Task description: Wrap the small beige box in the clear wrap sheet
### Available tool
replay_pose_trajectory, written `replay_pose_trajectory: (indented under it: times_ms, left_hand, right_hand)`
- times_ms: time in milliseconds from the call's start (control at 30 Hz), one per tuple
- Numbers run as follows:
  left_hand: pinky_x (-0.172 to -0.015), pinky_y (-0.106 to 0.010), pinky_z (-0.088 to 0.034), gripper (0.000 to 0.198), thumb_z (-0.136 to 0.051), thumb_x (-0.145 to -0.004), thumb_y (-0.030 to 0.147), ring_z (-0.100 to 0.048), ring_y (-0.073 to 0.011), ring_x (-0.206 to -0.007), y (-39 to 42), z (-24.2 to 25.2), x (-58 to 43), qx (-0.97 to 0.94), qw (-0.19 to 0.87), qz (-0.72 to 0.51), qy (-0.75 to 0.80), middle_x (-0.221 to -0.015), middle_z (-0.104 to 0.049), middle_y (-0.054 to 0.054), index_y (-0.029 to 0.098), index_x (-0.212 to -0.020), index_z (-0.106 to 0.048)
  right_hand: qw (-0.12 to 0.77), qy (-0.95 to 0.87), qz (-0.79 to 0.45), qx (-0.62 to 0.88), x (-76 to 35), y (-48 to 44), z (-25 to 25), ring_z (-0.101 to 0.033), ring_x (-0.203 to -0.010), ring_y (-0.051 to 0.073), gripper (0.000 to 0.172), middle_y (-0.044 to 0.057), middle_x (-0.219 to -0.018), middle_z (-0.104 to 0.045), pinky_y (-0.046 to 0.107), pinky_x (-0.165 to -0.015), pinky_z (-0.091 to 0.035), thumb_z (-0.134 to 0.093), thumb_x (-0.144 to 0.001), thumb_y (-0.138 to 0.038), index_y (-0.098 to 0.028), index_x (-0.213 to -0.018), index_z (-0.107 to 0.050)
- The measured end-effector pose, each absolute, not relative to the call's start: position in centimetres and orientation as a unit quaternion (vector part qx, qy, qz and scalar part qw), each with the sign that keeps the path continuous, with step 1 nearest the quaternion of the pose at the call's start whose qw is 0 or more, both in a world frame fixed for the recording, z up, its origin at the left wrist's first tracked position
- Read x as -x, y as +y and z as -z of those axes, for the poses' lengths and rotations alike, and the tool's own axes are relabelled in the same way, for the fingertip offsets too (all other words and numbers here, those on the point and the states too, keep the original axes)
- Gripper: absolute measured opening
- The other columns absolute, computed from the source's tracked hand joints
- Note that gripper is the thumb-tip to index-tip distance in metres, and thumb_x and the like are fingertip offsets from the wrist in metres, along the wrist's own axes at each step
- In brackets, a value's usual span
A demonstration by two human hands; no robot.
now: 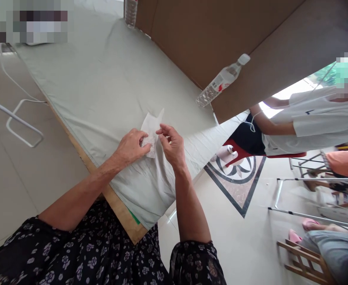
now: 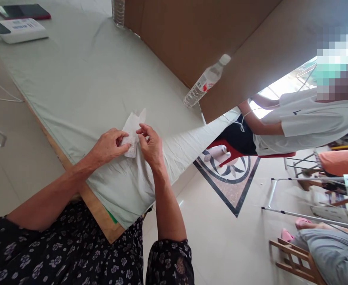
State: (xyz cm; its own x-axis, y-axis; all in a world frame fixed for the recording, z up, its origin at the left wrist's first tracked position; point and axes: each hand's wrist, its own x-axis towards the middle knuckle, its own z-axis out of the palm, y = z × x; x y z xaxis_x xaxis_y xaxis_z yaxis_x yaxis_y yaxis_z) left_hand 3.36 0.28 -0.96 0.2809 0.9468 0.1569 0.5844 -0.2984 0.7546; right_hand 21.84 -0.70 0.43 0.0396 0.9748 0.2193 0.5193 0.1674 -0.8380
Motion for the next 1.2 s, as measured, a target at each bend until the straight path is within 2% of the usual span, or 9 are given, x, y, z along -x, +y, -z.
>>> replay_pose_trajectory:
  times_ms: [167, 233, 333, 467, 600, 667, 800, 933, 1200]
  left_hand:
    - [-0.078, -0.033, -0.054, 0.039, -0.067, -0.082, 0.029, -0.056, -0.0164, -0.072, 0.0, 0.8, -3.5, -0.752, 0.270, -0.313, 0.513, -0.086, -0.061, 0.000, 0.020, -0.120, -0.069]
    - [-0.080, -0.034, -0.055, 0.046, -0.065, -0.083, 0.026, -0.058, -0.0171, -0.075, -0.3, 0.7, -3.7, -0.758, 0.250, -0.322, 0.509, -0.091, -0.061, -0.001, 0.022, -0.129, -0.066]
    - [-0.080, -0.034, -0.056, 0.041, -0.062, -0.086, 0.026, -0.060, -0.0177, -0.076, -0.6, 0.7, -3.8, -0.775, 0.232, -0.316, 0.495, -0.095, -0.060, -0.003, 0.024, -0.126, -0.070]
    - [-0.080, -0.032, -0.057, 0.032, -0.063, -0.087, 0.028, -0.061, -0.0171, -0.076, -0.5, 1.0, -3.8, -0.778, 0.232, -0.318, 0.490, -0.095, -0.060, -0.004, 0.023, -0.116, -0.075]
    - [-0.081, -0.032, -0.057, 0.032, -0.063, -0.087, 0.029, -0.062, -0.0171, -0.078, -0.4, 1.4, -3.7, -0.776, 0.231, -0.329, 0.486, -0.097, -0.061, -0.005, 0.022, -0.115, -0.076]
    - [-0.082, -0.032, -0.057, 0.032, -0.063, -0.087, 0.029, -0.061, -0.0167, -0.078, -0.4, 1.5, -3.7, -0.775, 0.233, -0.328, 0.488, -0.098, -0.062, -0.004, 0.022, -0.115, -0.076]
    - [-0.083, -0.033, -0.056, 0.032, -0.064, -0.086, 0.029, -0.060, -0.0162, -0.077, -0.5, 1.5, -3.8, -0.770, 0.242, -0.327, 0.492, -0.097, -0.061, -0.004, 0.021, -0.115, -0.076]
    - [-0.083, -0.034, -0.056, 0.034, -0.063, -0.086, 0.029, -0.059, -0.0166, -0.077, -0.5, 1.3, -3.8, -0.764, 0.259, -0.330, 0.490, -0.096, -0.061, -0.005, 0.020, -0.115, -0.077]
    - [-0.083, -0.034, -0.055, 0.033, -0.065, -0.082, 0.027, -0.056, -0.0151, -0.072, -0.4, 1.5, -3.7, -0.745, 0.286, -0.352, 0.489, -0.093, -0.060, -0.004, 0.018, -0.112, -0.075]
  right_hand:
    - [0.364, -0.702, -0.258, 0.556, -21.0, 0.5, 0.6, -0.071, -0.103, 0.021, 0.039, 0.004, -0.106, -0.081, 0.043, -0.102, -0.053, -0.050, -0.092, -0.022, -0.025, -0.123, -0.073]
    - [0.355, -0.706, -0.265, 0.552, -21.0, 0.6, 0.8, -0.071, -0.105, 0.022, 0.040, 0.005, -0.105, -0.081, 0.044, -0.105, -0.052, -0.048, -0.093, -0.022, -0.025, -0.124, -0.073]
    - [0.362, -0.690, -0.280, 0.560, -21.2, 0.6, 0.8, -0.072, -0.105, 0.021, 0.039, 0.005, -0.107, -0.080, 0.044, -0.104, -0.052, -0.049, -0.092, -0.024, -0.025, -0.122, -0.073]
    - [0.414, -0.613, -0.281, 0.612, -21.8, 0.8, 0.8, -0.070, -0.094, 0.019, 0.039, 0.009, -0.114, -0.078, 0.039, -0.093, -0.057, -0.058, -0.089, -0.033, -0.020, -0.123, -0.070]
    - [0.392, -0.523, -0.369, 0.661, -22.4, 2.5, 1.2, -0.068, -0.084, 0.018, 0.064, 0.013, -0.118, -0.075, 0.032, -0.069, -0.057, -0.072, -0.081, -0.044, -0.014, -0.136, -0.062]
    - [0.378, -0.500, -0.416, 0.659, -22.5, 3.7, 1.5, -0.066, -0.075, 0.016, 0.071, 0.011, -0.110, -0.075, 0.027, -0.058, -0.052, -0.077, -0.076, -0.046, -0.014, -0.137, -0.060]
    - [0.376, -0.502, -0.462, 0.628, -22.3, 5.9, 1.4, -0.054, -0.063, 0.011, 0.051, -0.002, -0.076, -0.065, 0.023, -0.054, -0.042, -0.083, -0.066, -0.040, -0.017, -0.108, -0.068]
    - [0.377, -0.526, -0.520, 0.558, -21.8, 6.7, 1.0, -0.048, -0.062, 0.010, 0.030, -0.004, -0.068, -0.057, 0.025, -0.057, -0.040, -0.080, -0.061, -0.038, -0.019, -0.075, -0.062]
    - [0.477, -0.552, -0.480, 0.488, -21.1, 3.9, 1.0, -0.052, -0.069, 0.013, 0.023, -0.004, -0.070, -0.060, 0.028, -0.069, -0.045, -0.081, -0.070, -0.040, -0.022, -0.074, -0.067]
